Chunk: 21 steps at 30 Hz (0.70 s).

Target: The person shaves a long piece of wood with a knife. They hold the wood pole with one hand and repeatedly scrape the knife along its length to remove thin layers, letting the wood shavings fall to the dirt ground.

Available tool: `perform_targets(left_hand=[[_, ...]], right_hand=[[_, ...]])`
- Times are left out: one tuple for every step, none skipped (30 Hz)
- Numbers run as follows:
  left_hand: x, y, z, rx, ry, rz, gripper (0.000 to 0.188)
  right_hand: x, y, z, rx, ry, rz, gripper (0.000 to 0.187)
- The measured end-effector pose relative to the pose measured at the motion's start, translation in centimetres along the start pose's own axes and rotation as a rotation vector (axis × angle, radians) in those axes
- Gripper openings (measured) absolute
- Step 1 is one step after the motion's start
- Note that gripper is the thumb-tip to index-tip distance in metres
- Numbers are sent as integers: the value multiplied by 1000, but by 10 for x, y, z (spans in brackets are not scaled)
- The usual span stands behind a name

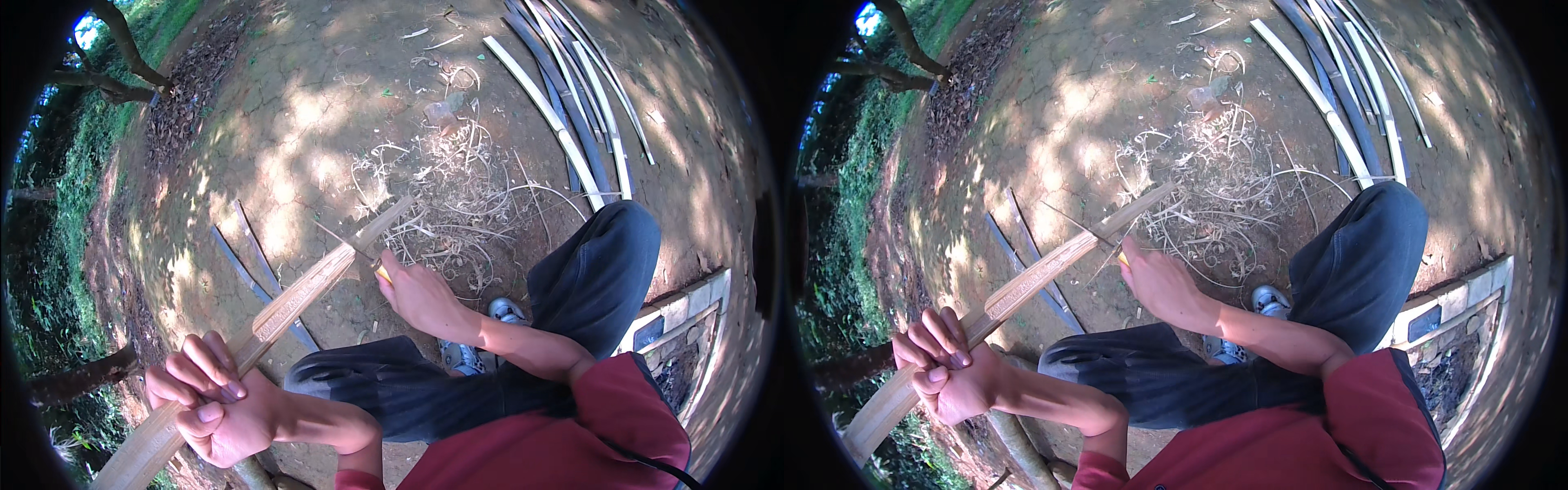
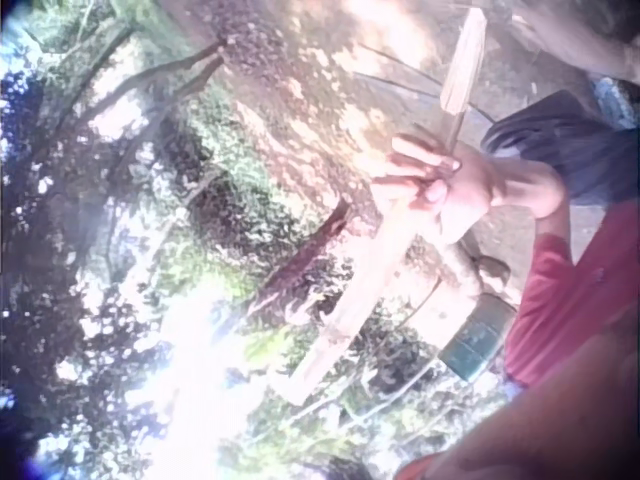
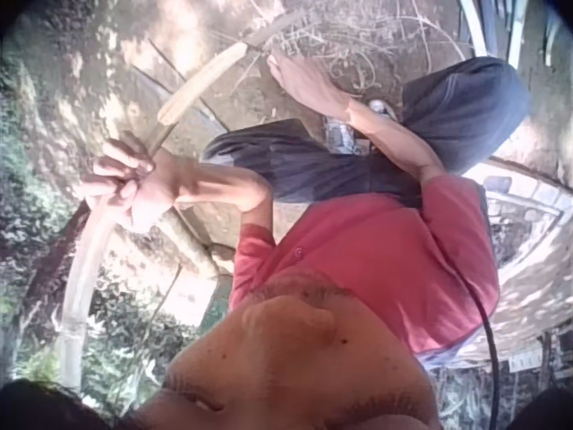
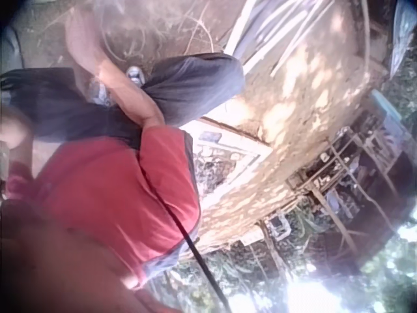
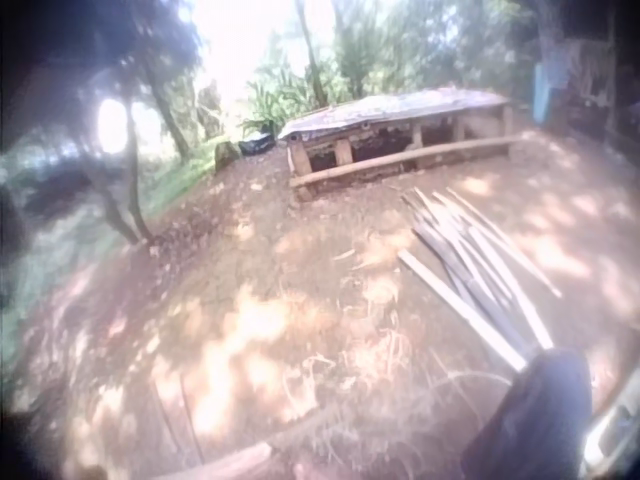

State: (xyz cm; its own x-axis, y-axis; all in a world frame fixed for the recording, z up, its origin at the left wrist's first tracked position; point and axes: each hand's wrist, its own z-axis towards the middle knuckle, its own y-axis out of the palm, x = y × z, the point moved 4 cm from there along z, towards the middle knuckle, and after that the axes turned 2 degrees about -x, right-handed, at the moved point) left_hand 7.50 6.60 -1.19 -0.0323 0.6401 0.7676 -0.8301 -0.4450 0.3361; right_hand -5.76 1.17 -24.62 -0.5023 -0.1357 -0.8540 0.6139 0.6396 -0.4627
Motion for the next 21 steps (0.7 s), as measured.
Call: perform_targets(left_hand=[[-1, -1, 0, -1, -3, -10, 22], [-1, -3, 2, -5, -2, -23, 22], [-5, -6, 4, -11, -3, -45, 22], [-8, -9, 5, -45, -10, -83, 21], [-6, -15, 5, -74, -7, -103, 21], [-3, -16, 5, -102, -14, -119, 20], [0, -16, 3, -99, -8, -96, 20], [1, -12, 2, -99, 0, -80, 20], [2, -8, 2, -98, 7, -62, 20], [2, -9, 2, -54, 10, -42, 19], [-8, -8, 0, -14, -3, -43, 19], [-6, -9, 2, 23, 15, -28, 20], [-2, -17, 6, -36, 12, -36, 18], [0, -18, 5, -36, 25, -48, 18], [-2, -19, 5, -37, 17, -60, 18], [-4, -21, 4, -38, 10, -72, 18], [-1, -19, 6, -49, 34, -96, 18], [-6, -16, 4, -58, 13, -129, 18], [-11, -13, 2, -66, -9, -162, 18], [-9, -13, 3, -82, 3, -187, 18], [-6, -17, 6, -114, 9, -169, 19]], right_hand=[[16, 9, 9, 33, 28, -10, 25], [32, 15, 16, 71, 53, -22, 25], [38, 14, 22, 89, 8, -72, 25], [42, 16, 22, 96, 9, -78, 25], [31, 15, 21, 91, -4, -78, 26], [19, 15, 15, 80, -9, -75, 26], [8, 12, 8, 43, -16, -57, 26], [-3, 5, 1, 12, -21, -42, 26], [-8, 2, -2, -19, -27, -27, 27], [5, 8, 3, -1, -13, -28, 27], [38, 16, 11, 31, 23, -38, 27], [42, 14, 20, 61, 23, -41, 27], [37, 23, 17, 87, 40, -58, 26], [30, 21, 18, 77, -1, -68, 25], [22, 19, 14, 64, -23, -71, 25], [12, 15, 8, 51, -45, -74, 25], [-7, 5, 1, 14, -53, -42, 24], [13, 11, 5, 53, -30, -68, 24], [48, 23, 16, 92, -6, -96, 25], [48, 17, 27, 137, -17, -122, 25], [44, 23, 22, 106, 1, -66, 25]])
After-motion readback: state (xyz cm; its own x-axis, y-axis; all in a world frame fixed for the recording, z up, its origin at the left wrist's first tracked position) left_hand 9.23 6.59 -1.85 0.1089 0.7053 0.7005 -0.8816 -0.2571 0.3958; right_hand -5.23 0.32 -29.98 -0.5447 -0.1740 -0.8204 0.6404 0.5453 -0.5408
